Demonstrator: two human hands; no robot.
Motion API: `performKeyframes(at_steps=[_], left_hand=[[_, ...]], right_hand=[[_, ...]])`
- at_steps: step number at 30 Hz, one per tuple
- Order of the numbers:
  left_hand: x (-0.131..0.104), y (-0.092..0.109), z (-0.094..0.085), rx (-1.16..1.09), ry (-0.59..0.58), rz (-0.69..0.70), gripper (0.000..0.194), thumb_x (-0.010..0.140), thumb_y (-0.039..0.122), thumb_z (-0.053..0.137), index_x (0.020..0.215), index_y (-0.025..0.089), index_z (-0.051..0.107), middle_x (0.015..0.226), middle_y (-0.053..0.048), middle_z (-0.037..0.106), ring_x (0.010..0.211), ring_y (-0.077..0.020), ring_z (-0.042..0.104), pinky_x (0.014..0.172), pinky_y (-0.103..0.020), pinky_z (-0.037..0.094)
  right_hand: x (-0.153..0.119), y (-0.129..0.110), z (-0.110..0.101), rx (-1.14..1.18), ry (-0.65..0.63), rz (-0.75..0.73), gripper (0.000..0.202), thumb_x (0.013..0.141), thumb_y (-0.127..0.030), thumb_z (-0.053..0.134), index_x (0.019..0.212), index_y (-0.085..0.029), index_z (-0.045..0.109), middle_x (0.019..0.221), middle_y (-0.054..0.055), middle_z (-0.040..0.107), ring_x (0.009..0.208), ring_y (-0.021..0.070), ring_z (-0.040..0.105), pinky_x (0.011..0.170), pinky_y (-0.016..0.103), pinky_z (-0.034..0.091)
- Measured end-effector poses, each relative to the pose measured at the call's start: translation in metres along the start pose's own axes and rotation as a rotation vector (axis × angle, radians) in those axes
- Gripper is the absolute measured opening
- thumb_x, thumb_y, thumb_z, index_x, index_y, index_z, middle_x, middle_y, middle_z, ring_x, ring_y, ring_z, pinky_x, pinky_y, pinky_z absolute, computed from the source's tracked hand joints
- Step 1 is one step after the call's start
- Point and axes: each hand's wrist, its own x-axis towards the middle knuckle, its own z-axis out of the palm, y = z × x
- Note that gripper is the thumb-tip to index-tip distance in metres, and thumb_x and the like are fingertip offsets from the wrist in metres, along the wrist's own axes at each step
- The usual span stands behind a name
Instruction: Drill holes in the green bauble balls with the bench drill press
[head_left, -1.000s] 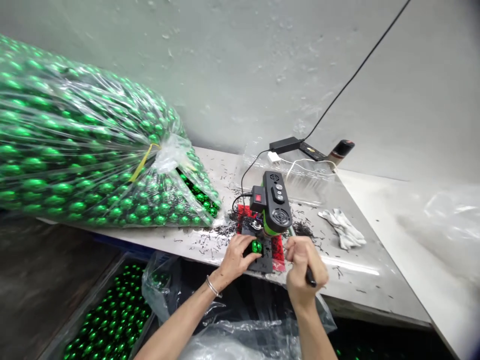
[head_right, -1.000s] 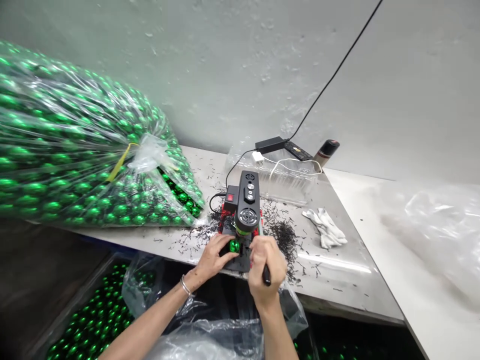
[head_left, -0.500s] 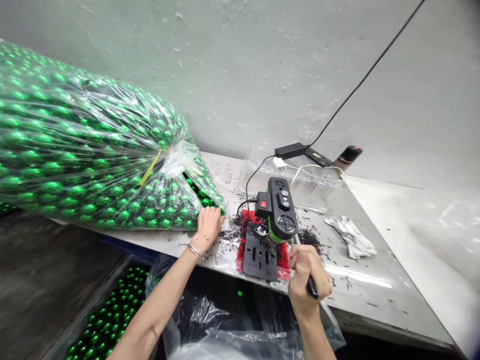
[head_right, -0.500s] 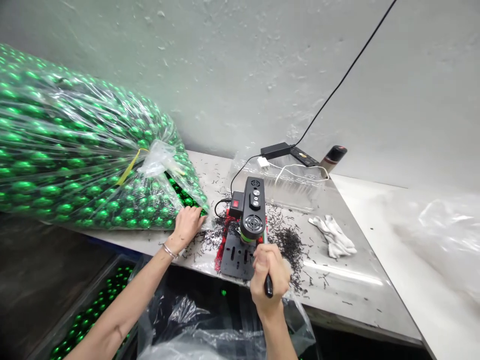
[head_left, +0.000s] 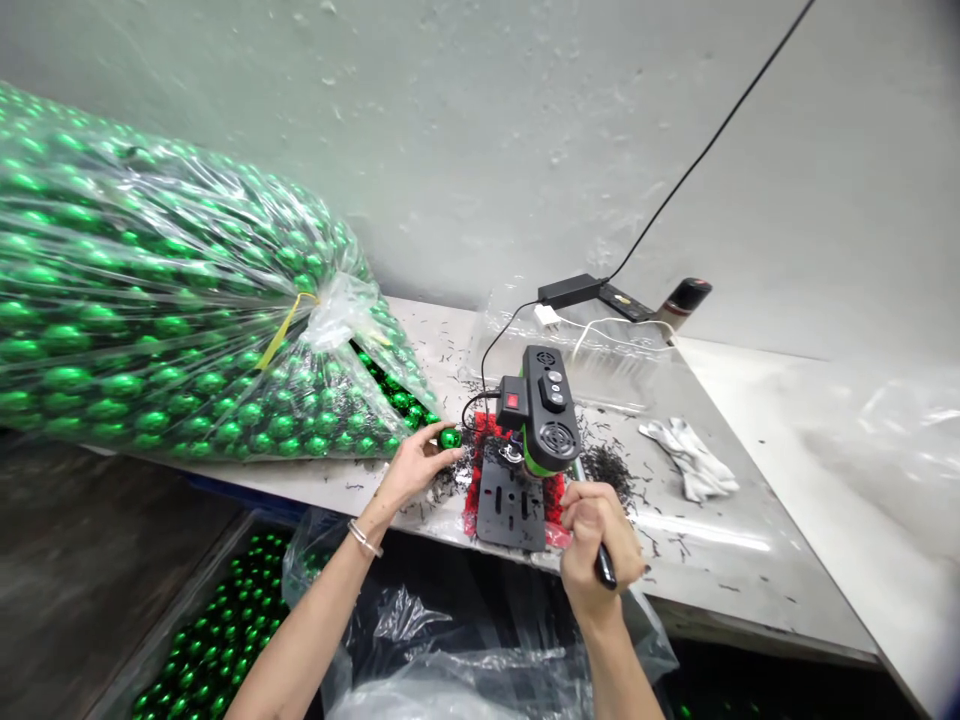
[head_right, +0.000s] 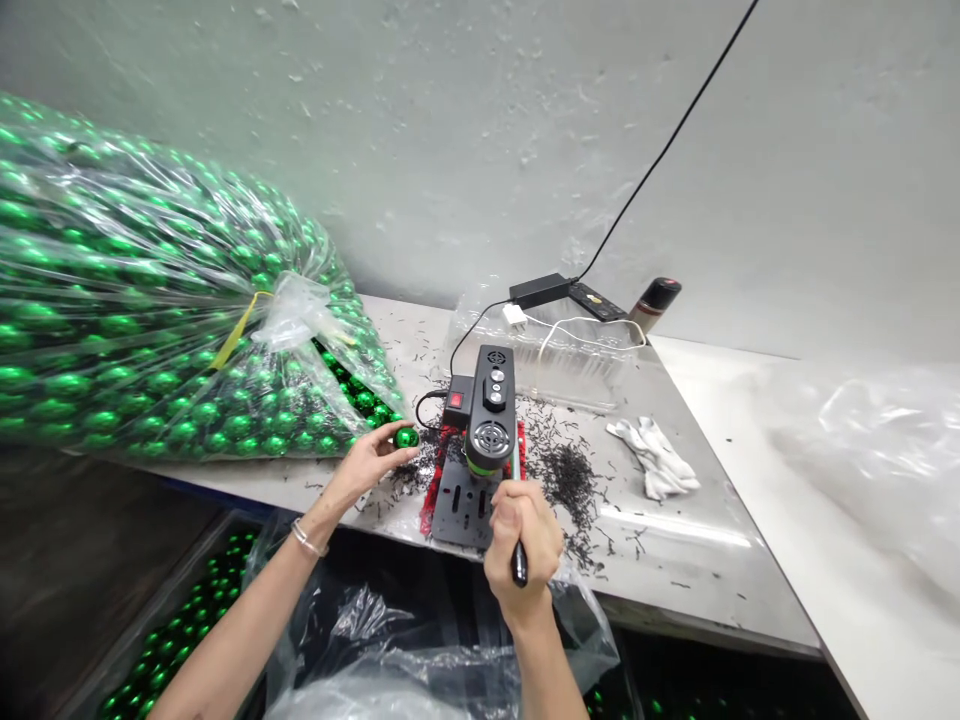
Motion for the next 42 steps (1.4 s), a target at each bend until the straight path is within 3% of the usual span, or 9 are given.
performKeyframes(at_steps=[4, 7, 10, 14, 17, 23, 30, 37, 42], left_hand=[[-0.017, -0.003, 0.018, -0.479, -0.059, -0.177, 0.062, 0.065, 0.032, 0.085, 0.122, 0.017, 0.066, 0.075, 0.001, 0.066, 0.064, -0.0112, 0.061, 0.06, -0.022, 0.047], [-0.023, -0.006, 0.031, -0.725, -0.083, -0.323, 0.05, 0.07, 0.028, 0.082, 0.117, 0.017, 0.068, 0.079, -0.002, 0.07, 0.067, -0.0111, 0.066, 0.062, -0.021, 0.051], [-0.025, -0.008, 0.041, -0.84, -0.109, -0.411, 0.036, 0.077, 0.025, 0.077, 0.112, 0.016, 0.069, 0.082, -0.005, 0.073, 0.071, -0.0124, 0.069, 0.067, -0.022, 0.055], [-0.028, -0.011, 0.056, -0.853, -0.14, -0.419, 0.032, 0.076, 0.024, 0.077, 0.105, 0.014, 0.068, 0.088, -0.007, 0.075, 0.08, -0.0152, 0.071, 0.076, -0.025, 0.057], [-0.029, -0.017, 0.067, -0.763, -0.138, -0.336, 0.036, 0.073, 0.028, 0.08, 0.103, 0.014, 0.066, 0.094, -0.007, 0.073, 0.09, -0.018, 0.069, 0.087, -0.032, 0.056], [-0.032, -0.03, 0.088, -0.334, -0.102, -0.047, 0.034, 0.076, 0.029, 0.075, 0.105, 0.017, 0.062, 0.108, -0.008, 0.072, 0.105, -0.0219, 0.067, 0.097, -0.039, 0.052], [-0.037, -0.032, 0.089, 0.19, -0.025, 0.332, 0.033, 0.084, 0.026, 0.068, 0.116, 0.02, 0.063, 0.119, -0.011, 0.069, 0.112, -0.0266, 0.065, 0.101, -0.045, 0.05], [-0.038, -0.039, 0.09, 0.298, -0.022, 0.563, 0.031, 0.089, 0.029, 0.064, 0.118, 0.019, 0.062, 0.116, -0.012, 0.069, 0.108, -0.0257, 0.065, 0.095, -0.044, 0.054], [-0.04, -0.04, 0.093, 0.287, -0.01, 0.565, 0.031, 0.089, 0.03, 0.064, 0.118, 0.019, 0.061, 0.115, -0.012, 0.069, 0.108, -0.0254, 0.066, 0.095, -0.042, 0.054]], right_hand=[[-0.001, 0.001, -0.001, 0.006, -0.013, 0.001, 0.028, 0.09, -0.005, 0.042, 0.067, -0.02, 0.046, 0.064, -0.001, 0.051, 0.064, 0.0128, 0.054, 0.056, 0.027, 0.039], [-0.001, 0.001, -0.002, 0.003, -0.029, 0.001, 0.028, 0.09, -0.004, 0.042, 0.067, -0.02, 0.046, 0.065, -0.001, 0.051, 0.065, 0.0124, 0.054, 0.057, 0.027, 0.04], [0.003, -0.002, -0.002, -0.004, -0.031, 0.002, 0.028, 0.09, -0.005, 0.042, 0.067, -0.02, 0.046, 0.066, -0.001, 0.051, 0.065, 0.0122, 0.054, 0.058, 0.027, 0.041], [0.01, -0.006, -0.002, -0.012, -0.023, 0.019, 0.028, 0.091, -0.006, 0.042, 0.067, -0.02, 0.045, 0.066, -0.001, 0.052, 0.065, 0.0118, 0.055, 0.058, 0.026, 0.041], [0.015, -0.007, -0.002, -0.007, -0.015, 0.032, 0.028, 0.092, -0.008, 0.042, 0.067, -0.02, 0.046, 0.065, -0.001, 0.052, 0.063, 0.0114, 0.054, 0.058, 0.026, 0.042], [0.018, -0.007, -0.002, 0.002, -0.012, 0.041, 0.027, 0.092, -0.01, 0.044, 0.067, -0.02, 0.046, 0.064, -0.001, 0.051, 0.062, 0.0117, 0.053, 0.058, 0.026, 0.041], [0.014, -0.005, -0.004, -0.018, -0.037, 0.011, 0.026, 0.091, -0.007, 0.042, 0.069, -0.021, 0.046, 0.066, -0.001, 0.052, 0.065, 0.0124, 0.056, 0.059, 0.027, 0.042], [0.009, -0.002, -0.004, -0.024, -0.04, 0.005, 0.026, 0.091, -0.005, 0.042, 0.07, -0.021, 0.046, 0.065, -0.002, 0.05, 0.067, 0.012, 0.055, 0.06, 0.026, 0.042], [0.006, -0.002, -0.004, -0.027, -0.051, 0.004, 0.026, 0.09, -0.005, 0.043, 0.069, -0.02, 0.046, 0.066, -0.001, 0.051, 0.067, 0.0119, 0.055, 0.06, 0.026, 0.042]])
